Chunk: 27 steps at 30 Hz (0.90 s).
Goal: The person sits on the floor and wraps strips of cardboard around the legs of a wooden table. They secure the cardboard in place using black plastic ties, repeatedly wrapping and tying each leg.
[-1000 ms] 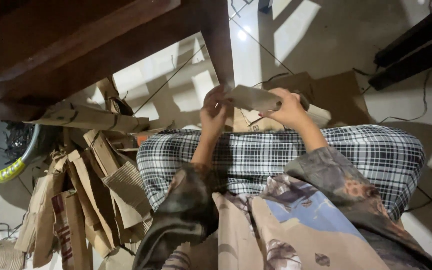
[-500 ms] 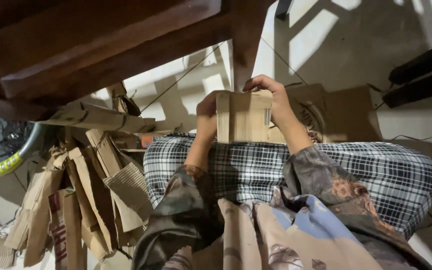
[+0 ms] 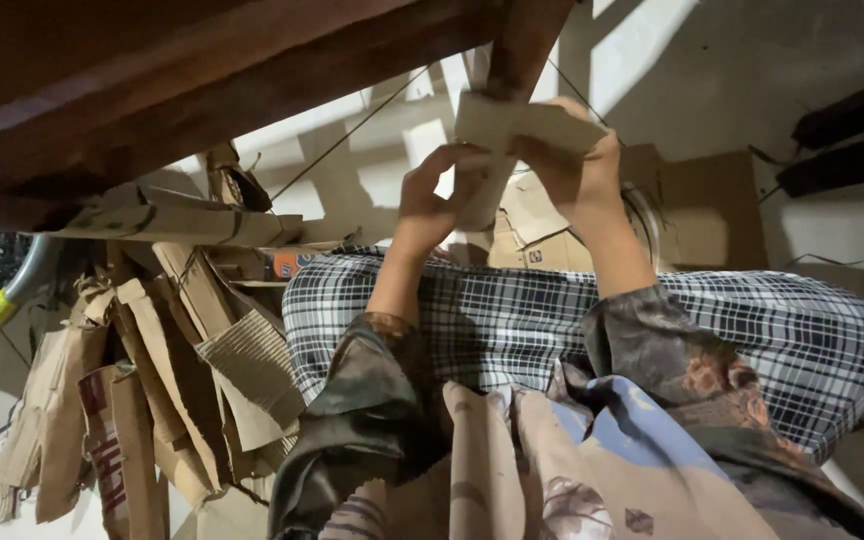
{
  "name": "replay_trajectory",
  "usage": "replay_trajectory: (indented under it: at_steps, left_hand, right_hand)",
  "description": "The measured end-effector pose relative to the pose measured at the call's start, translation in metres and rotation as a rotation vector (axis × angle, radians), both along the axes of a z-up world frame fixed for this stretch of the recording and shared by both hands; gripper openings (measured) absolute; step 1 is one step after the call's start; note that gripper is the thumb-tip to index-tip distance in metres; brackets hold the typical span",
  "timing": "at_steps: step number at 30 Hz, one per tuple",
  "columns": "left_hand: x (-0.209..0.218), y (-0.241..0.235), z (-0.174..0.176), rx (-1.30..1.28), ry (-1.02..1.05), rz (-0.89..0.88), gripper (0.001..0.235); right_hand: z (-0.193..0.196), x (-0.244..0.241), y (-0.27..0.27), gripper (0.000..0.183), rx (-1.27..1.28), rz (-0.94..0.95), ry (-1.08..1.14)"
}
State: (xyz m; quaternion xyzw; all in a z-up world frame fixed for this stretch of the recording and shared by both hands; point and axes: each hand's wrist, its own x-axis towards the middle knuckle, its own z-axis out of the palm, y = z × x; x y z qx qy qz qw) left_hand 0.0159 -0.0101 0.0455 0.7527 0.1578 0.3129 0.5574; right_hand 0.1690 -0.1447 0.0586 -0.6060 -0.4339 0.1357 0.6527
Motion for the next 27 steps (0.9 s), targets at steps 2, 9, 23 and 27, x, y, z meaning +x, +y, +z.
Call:
replay_trajectory:
  at_steps: [2,9,23,27]
  left_hand:
    - [0.0,0.0,0.012,-0.083,0.151,-0.068,0.03]
    - [0.021,0.014,-0.045,0.116,0.101,-0.083,0.04]
    - [0.034,0.014,-0.024,-0.201,0.33,0.007,0.055]
    - [0.038,0.005,-0.003,-0.314,0.606,0.06,0.075]
  right_hand:
    - [0.013,-0.001,0.005,0.02,0.037,0.019,0.13]
    - [0.02,-0.003,0.012,0.012,-0.064,-0.145,0.112]
    - [0.044,-0.001,0.019,0.015,0.065,-0.194,0.046]
    - [0.045,-0.004,0.018,0.017,0.055,-0.204,0.028]
